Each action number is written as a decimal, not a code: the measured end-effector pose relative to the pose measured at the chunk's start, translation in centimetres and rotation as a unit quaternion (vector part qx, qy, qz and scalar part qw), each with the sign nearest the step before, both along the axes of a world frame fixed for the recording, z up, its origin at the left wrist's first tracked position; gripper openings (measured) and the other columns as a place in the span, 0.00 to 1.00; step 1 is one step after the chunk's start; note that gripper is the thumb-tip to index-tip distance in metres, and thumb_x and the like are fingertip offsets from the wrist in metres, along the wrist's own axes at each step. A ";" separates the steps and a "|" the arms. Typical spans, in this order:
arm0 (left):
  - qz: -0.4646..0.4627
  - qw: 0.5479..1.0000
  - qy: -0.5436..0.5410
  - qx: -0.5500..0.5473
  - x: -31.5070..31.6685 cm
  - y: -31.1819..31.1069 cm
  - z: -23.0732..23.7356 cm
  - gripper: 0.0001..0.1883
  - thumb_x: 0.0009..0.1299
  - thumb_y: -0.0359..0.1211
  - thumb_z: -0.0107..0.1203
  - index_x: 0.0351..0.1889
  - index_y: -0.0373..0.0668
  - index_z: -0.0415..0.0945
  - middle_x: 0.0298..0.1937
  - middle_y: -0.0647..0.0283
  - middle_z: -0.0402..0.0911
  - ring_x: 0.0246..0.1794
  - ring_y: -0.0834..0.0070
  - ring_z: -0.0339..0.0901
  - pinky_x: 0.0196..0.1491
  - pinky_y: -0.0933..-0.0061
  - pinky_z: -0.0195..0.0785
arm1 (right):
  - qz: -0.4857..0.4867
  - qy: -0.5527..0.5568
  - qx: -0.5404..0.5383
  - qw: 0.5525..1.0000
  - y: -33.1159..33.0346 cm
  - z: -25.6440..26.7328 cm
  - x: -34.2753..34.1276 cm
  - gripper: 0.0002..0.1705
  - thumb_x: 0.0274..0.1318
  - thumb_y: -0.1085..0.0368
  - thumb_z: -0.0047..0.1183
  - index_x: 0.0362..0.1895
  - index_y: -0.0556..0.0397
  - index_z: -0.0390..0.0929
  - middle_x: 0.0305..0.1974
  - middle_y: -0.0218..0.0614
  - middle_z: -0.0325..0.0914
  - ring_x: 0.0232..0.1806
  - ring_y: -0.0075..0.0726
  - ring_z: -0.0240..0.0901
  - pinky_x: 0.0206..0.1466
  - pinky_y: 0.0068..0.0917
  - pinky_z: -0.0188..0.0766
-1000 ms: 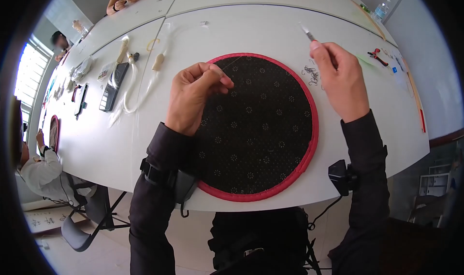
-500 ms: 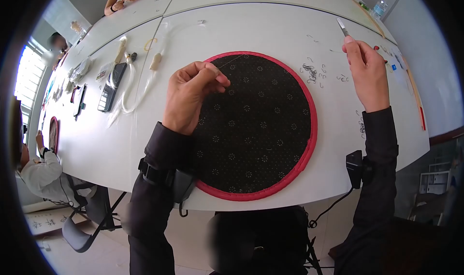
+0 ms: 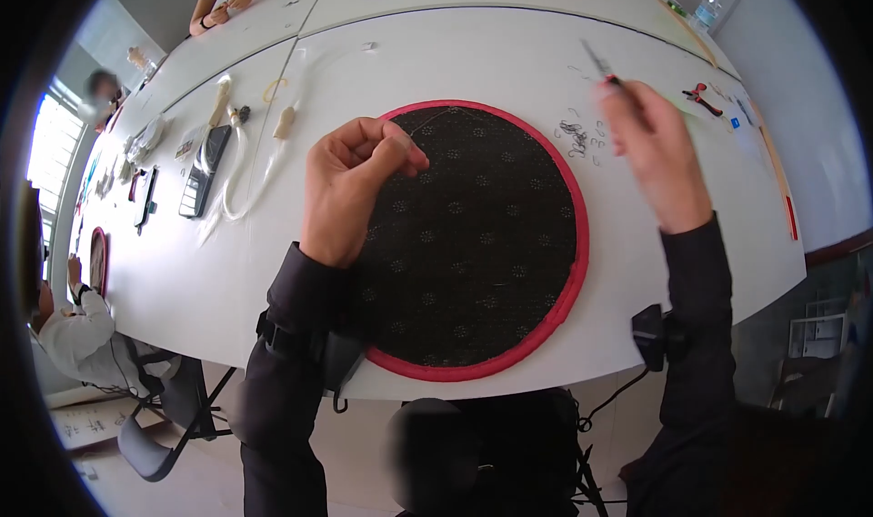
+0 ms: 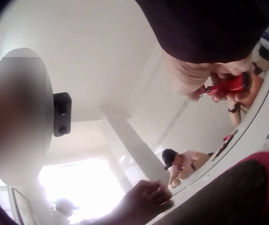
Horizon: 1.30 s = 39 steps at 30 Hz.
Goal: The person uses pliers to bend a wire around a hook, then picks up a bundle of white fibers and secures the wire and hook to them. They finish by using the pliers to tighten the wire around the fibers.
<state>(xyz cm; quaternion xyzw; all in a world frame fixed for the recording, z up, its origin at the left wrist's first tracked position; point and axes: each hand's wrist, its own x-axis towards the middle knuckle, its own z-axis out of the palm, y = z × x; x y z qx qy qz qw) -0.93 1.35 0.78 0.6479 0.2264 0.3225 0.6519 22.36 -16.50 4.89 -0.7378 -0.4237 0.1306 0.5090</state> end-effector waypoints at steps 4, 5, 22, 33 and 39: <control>-0.023 1.000 0.007 0.019 0.4 -1.1 0.2 0.07 0.70 0.30 0.59 0.37 0.34 0.79 0.31 0.64 0.85 0.33 0.83 0.81 0.39 0.81 0.73 | 0.159 0.031 0.038 0.986 3.1 -0.5 -6.0 0.19 0.64 0.56 0.60 0.50 0.59 0.79 0.31 0.21 0.70 0.34 0.16 0.62 0.41 0.20 0.63; -0.031 0.999 0.008 0.020 0.3 -1.2 0.3 0.07 0.71 0.30 0.60 0.37 0.34 0.79 0.32 0.64 0.85 0.33 0.83 0.81 0.39 0.81 0.73 | 0.168 0.045 0.026 0.984 3.8 -1.2 -6.4 0.17 0.64 0.56 0.59 0.46 0.58 0.79 0.30 0.21 0.70 0.33 0.16 0.62 0.39 0.20 0.63; -0.051 0.998 0.015 0.025 0.4 -0.9 -0.3 0.11 0.77 0.33 0.57 0.43 0.30 0.78 0.34 0.60 0.85 0.36 0.78 0.81 0.44 0.76 0.74 | 0.122 0.140 0.048 0.981 5.0 -2.7 -7.3 0.15 0.67 0.56 0.58 0.33 0.54 0.77 0.23 0.20 0.67 0.28 0.15 0.60 0.33 0.20 0.58; -0.036 0.999 -0.015 0.026 0.5 -1.4 -0.3 0.10 0.76 0.32 0.59 0.43 0.31 0.79 0.35 0.62 0.85 0.37 0.81 0.82 0.43 0.79 0.75 | 0.085 0.075 0.056 0.992 5.0 -3.7 -6.6 0.13 0.68 0.58 0.57 0.41 0.57 0.80 0.28 0.24 0.73 0.31 0.18 0.65 0.39 0.21 0.64; -0.012 0.998 0.015 0.061 0.5 -1.9 0.2 0.10 0.75 0.30 0.59 0.45 0.30 0.78 0.37 0.59 0.85 0.39 0.77 0.82 0.47 0.76 0.76 | 0.054 0.052 0.139 0.987 4.0 -2.2 -7.2 0.12 0.68 0.61 0.57 0.45 0.58 0.79 0.34 0.25 0.76 0.37 0.17 0.70 0.46 0.20 0.67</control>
